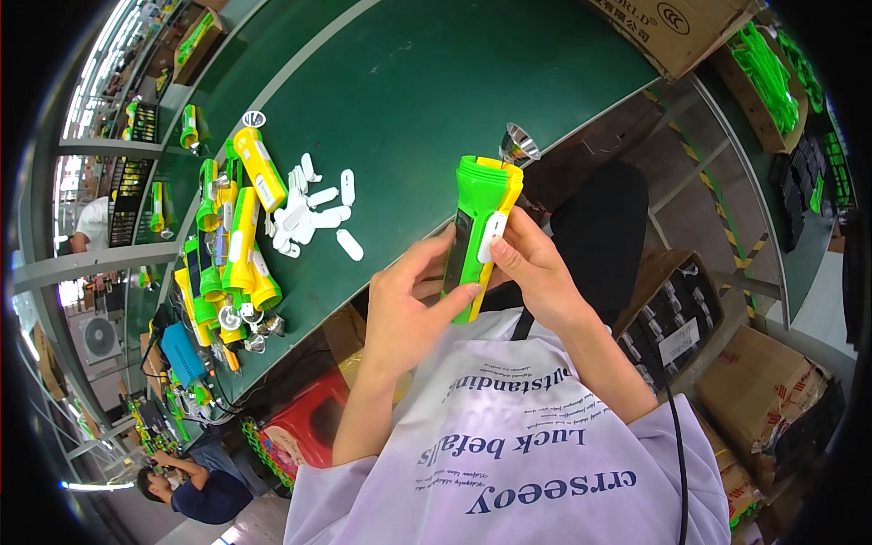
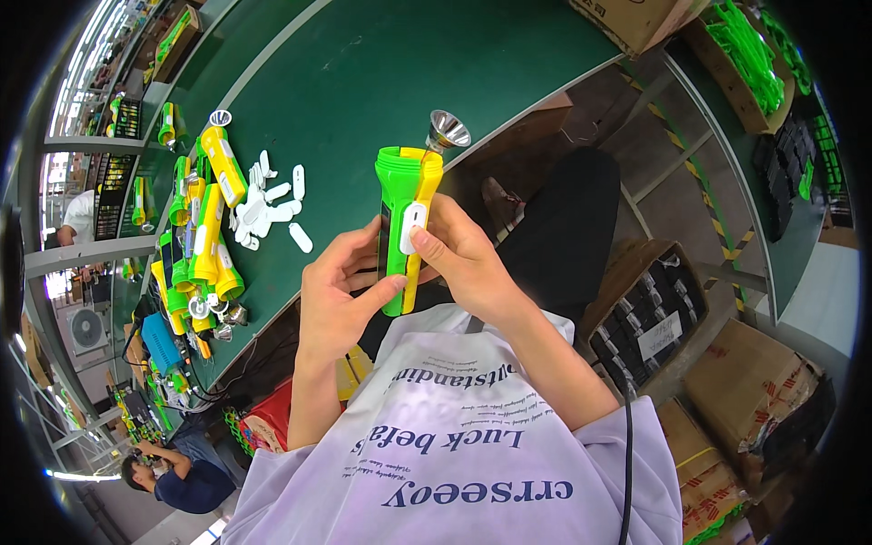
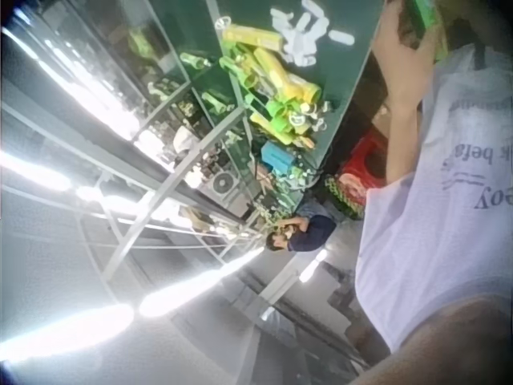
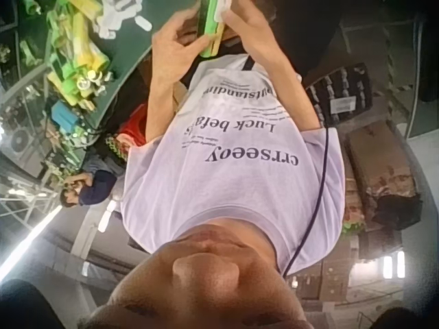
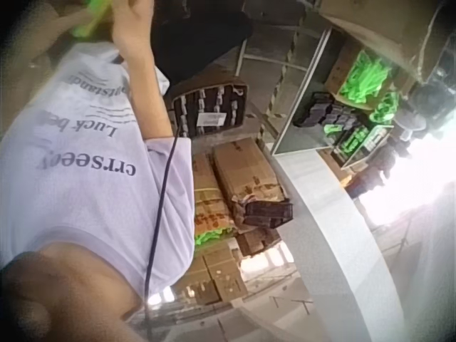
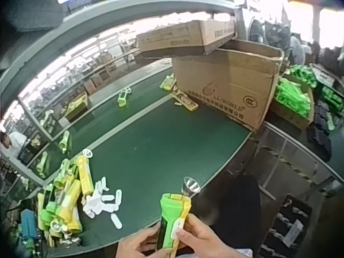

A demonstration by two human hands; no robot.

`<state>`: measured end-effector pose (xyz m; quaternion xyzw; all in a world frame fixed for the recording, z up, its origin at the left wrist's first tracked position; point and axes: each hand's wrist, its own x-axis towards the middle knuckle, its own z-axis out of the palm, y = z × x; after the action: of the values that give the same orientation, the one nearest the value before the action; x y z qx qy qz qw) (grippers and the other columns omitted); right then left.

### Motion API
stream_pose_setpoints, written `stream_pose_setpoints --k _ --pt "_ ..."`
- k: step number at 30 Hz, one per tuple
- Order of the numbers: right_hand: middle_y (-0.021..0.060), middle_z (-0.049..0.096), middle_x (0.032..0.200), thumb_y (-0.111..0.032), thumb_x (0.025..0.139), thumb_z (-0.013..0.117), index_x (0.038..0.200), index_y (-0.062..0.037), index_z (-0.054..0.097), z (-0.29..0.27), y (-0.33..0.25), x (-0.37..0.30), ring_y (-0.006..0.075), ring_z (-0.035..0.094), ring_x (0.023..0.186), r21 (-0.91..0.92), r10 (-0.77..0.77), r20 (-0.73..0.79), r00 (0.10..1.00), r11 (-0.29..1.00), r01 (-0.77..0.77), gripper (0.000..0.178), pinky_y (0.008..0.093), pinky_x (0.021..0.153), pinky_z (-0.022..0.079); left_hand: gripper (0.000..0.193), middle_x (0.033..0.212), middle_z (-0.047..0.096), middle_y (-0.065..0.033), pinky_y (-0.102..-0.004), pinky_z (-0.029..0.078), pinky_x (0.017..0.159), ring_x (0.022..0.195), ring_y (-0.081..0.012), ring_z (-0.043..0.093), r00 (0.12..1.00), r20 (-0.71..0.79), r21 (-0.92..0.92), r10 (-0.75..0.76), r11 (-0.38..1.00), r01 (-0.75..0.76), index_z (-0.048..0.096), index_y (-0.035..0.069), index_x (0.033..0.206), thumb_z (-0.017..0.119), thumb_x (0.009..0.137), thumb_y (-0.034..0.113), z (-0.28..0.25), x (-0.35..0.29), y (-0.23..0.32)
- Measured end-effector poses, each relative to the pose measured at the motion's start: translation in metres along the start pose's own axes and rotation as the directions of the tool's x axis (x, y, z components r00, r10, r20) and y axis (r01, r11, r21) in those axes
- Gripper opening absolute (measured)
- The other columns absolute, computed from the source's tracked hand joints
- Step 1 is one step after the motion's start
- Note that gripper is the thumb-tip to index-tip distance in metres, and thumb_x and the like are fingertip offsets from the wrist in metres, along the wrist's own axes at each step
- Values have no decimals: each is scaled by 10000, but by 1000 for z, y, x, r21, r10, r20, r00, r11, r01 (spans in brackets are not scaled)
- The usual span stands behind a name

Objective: The person retrieves switch pieces from a box, installs the switch covers onto flashlight bodies by hand, tests the lights, and places the assembled flashlights onto a conveyor belt.

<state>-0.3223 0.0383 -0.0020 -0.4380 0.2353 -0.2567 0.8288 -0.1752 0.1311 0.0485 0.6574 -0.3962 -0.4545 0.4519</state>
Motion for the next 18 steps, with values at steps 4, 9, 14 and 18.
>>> stream_pose_setpoints --k 4,9,14,18 --pt "81 542 1257 -307 1034 488 1409 -19 360 -5 5 0 146 599 1029 39 17 21 1000 999 -18 490 297 796 556 580 1143 674 -183 -337 569 856 1034 -214 678 999 -40 -66 21 998 -23 533 -39 1315 747 776 -32 1 -2 -4" --pt "80 545 1243 -328 1030 494 1405 -18 359 -11 5 0 143 599 1005 50 8 41 999 999 -10 505 297 790 542 617 1170 653 -191 -327 569 859 1040 -216 666 998 -13 -176 -59 983 56 497 -52 1344 751 781 -40 1 -2 0" --pt "75 550 1222 -321 1026 506 1394 -21 363 -9 2 3 134 596 987 37 9 25 1000 999 -10 496 286 762 533 676 1197 635 -209 -315 566 865 1027 -214 665 995 16 -136 -102 985 103 455 -63 1386 757 781 -46 2 -1 0" --pt "78 544 1243 -282 1018 532 1392 -23 372 -12 2 3 149 574 1058 36 -12 47 999 999 10 482 313 858 512 703 1215 626 -225 -314 565 870 1044 -223 659 997 31 -231 -71 970 77 433 -73 1403 757 779 -51 2 0 -2"
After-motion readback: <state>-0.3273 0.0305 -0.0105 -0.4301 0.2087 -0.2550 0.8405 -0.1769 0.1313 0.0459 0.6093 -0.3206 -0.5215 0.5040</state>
